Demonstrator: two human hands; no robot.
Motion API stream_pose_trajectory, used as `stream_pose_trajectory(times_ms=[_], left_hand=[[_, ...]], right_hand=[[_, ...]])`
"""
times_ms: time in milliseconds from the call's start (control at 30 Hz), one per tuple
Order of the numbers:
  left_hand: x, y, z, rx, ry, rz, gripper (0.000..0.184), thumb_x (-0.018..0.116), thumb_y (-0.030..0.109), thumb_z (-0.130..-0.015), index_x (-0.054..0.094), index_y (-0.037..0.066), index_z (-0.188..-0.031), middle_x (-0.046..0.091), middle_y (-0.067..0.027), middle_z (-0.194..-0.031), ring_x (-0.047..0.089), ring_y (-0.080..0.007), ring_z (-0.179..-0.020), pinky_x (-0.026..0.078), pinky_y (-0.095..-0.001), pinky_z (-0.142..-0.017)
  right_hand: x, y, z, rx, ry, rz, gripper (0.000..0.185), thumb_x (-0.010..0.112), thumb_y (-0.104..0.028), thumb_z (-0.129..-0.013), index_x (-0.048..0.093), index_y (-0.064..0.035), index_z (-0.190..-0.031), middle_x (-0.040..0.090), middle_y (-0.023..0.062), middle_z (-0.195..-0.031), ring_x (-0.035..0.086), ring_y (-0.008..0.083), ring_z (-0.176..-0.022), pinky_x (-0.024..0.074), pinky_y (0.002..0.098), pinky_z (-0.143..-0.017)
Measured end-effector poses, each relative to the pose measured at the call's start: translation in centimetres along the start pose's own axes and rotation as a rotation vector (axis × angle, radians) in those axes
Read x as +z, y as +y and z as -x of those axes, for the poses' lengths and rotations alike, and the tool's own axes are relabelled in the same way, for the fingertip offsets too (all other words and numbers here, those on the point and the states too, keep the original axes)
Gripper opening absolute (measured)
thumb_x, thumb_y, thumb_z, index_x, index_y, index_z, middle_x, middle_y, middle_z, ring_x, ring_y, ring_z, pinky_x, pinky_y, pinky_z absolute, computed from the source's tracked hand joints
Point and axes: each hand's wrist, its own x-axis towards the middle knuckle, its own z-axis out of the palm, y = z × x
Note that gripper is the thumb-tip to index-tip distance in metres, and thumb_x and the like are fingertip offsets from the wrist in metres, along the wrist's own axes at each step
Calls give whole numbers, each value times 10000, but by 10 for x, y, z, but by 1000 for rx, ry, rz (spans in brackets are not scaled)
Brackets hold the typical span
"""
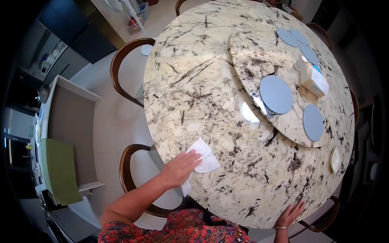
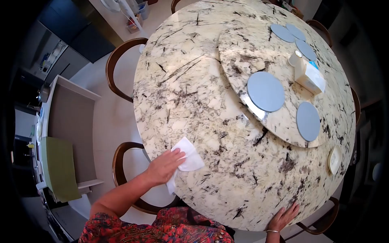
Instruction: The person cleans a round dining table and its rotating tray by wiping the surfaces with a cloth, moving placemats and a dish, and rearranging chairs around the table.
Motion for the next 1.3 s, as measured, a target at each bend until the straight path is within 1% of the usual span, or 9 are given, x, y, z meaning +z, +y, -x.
stream_pose_trajectory(times_ms=[167, 333, 633, 833, 900, 967, 1033, 1167, 1300], left_hand=[[-40, -81, -21, -578, 863, 631, 343, 369, 162, -1007, 543, -38, -1225, 567, -161, -1245, 525, -228, -1163, 372, -341, -1028], [-54, -224, -63, -467, 474, -631, 434, 362, 219, -998, 399, 25, -1384, 428, -180, -1407, 353, -319, -1341, 265, -411, -1095], [-21, -25, -185, -304, 21, -138, 456, 336, 203, -962, 392, 26, -1379, 384, -204, -1429, 328, -359, -1339, 227, -427, -1122], [52, 57, -110, 471, 71, -89, 373, 387, 214, -974, 527, 53, -1280, 525, -176, -1311, 543, -332, -1139, 432, -393, -993], [33, 62, -101, -188, 111, 695, 324, 384, 204, -998, 572, 41, -1205, 566, -172, -1240, 571, -268, -1092, 460, -349, -949], [13, 9, -119, -373, 523, 937, 314, 383, 216, -1015, 583, -1, -1122, 596, -113, -1068, 567, -192, -1002, 464, -310, -887], [-29, -67, -145, -266, 852, 507, 307, 391, 197, -1014, 571, -8, -1157, 603, -106, -1085, 555, -166, -1019, 434, -276, -881], [-63, -223, -196, -576, 634, 21, 424, 390, 264, -983, 470, 36, -1331, 499, -179, -1326, 470, -313, -1225, 345, -355, -1033], [-45, -156, -284, -297, 335, -329, 511, 368, 316, -964, 386, 46, -1397, 385, -192, -1436, 283, -321, -1378, 206, -383, -1138]], right_hand=[[2, -1, 0, 65, 9, -63, 558, 428, -285, -956, 321, -6, -1428, 228, 255, -1485, 234, 395, -1368, 189, 451, -1112], [-3, -9, -3, 7, 53, -172, 551, 478, -199, -911, 346, -2, -1409, 260, 255, -1460, 262, 394, -1353, 203, 433, -1110], [-16, -71, -25, -162, 253, -402, 479, 670, -96, -784, 530, 7, -1230, 529, 197, -1225, 482, 355, -1143, 378, 412, -984], [-14, -181, -76, -348, 202, -556, 387, 764, -186, -714, 647, -56, -1059, 618, 103, -950, 573, 276, -882, 431, 393, -783], [-11, -186, -84, -376, 209, -542, 357, 762, -192, -715, 659, -64, -1032, 622, 89, -934, 576, 267, -871, 430, 389, -771], [-7, -186, -88, -349, 198, -531, 256, 746, -175, -728, 680, -75, -955, 628, 64, -889, 583, 252, -833, 423, 380, -756], [0, -184, -91, -345, 227, -567, 211, 733, -157, -738, 681, -74, -926, 625, 61, -854, 582, 252, -815, 422, 384, -751], [2, -187, -98, -340, 225, -636, 105, 709, -103, -751, 651, -60, -827, 611, 65, -773, 579, 262, -766, 433, 386, -708], [-2, -180, -78, -158, -8, -984, 90, 666, -87, -835, 597, -31, -830, 638, 60, -795, 595, 176, -676, 457, 311, -602]])
